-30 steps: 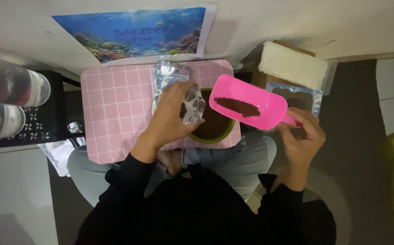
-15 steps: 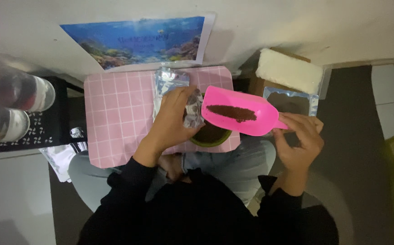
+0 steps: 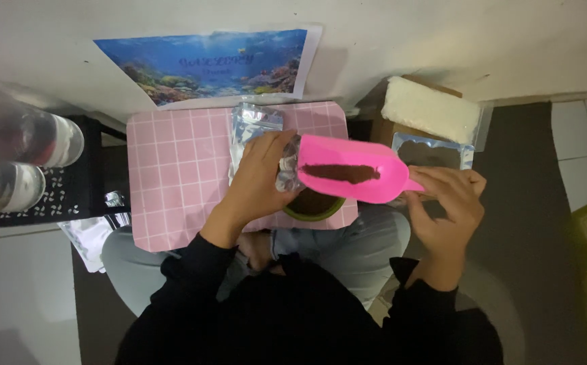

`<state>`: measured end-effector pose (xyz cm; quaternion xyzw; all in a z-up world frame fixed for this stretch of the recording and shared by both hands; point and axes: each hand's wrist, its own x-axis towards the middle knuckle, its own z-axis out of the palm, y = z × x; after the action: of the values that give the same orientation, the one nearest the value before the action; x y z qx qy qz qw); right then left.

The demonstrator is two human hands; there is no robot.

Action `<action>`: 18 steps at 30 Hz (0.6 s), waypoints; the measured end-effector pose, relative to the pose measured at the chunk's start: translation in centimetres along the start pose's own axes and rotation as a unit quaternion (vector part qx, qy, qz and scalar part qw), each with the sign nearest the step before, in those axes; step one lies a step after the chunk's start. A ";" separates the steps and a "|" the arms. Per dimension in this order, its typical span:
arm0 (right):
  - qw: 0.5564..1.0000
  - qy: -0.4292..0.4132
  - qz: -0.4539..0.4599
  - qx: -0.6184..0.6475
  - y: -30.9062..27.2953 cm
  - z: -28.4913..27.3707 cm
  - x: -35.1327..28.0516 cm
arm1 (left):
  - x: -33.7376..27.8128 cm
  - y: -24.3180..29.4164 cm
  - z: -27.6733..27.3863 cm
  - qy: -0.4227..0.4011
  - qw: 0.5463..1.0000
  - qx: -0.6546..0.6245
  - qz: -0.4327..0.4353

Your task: Filling a small silver pouch with dark brown bait powder using a pink scoop

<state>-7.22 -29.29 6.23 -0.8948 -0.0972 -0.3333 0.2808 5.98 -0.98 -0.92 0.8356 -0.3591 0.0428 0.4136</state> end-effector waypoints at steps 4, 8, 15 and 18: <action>1.000 -0.006 -0.003 -0.014 0.7 -0.1 -0.3 | 0.1 0.3 -0.2 -0.002 1.000 0.003 -0.009; 1.000 -0.003 0.000 0.013 0.5 -0.1 -0.1 | 0.5 0.6 -0.6 0.002 1.000 0.011 0.003; 0.999 -0.002 -0.003 -0.032 0.6 -0.1 -0.4 | 0.1 -0.1 0.1 0.003 1.000 0.028 0.003; 0.999 -0.010 0.003 -0.031 1.6 0.1 -1.2 | 0.2 0.1 -0.2 -0.002 1.000 0.025 0.005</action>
<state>-7.48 -30.52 4.68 -0.9066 -0.0869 -0.3264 0.2529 6.12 -0.99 -0.58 0.8437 -0.3632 0.0521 0.3918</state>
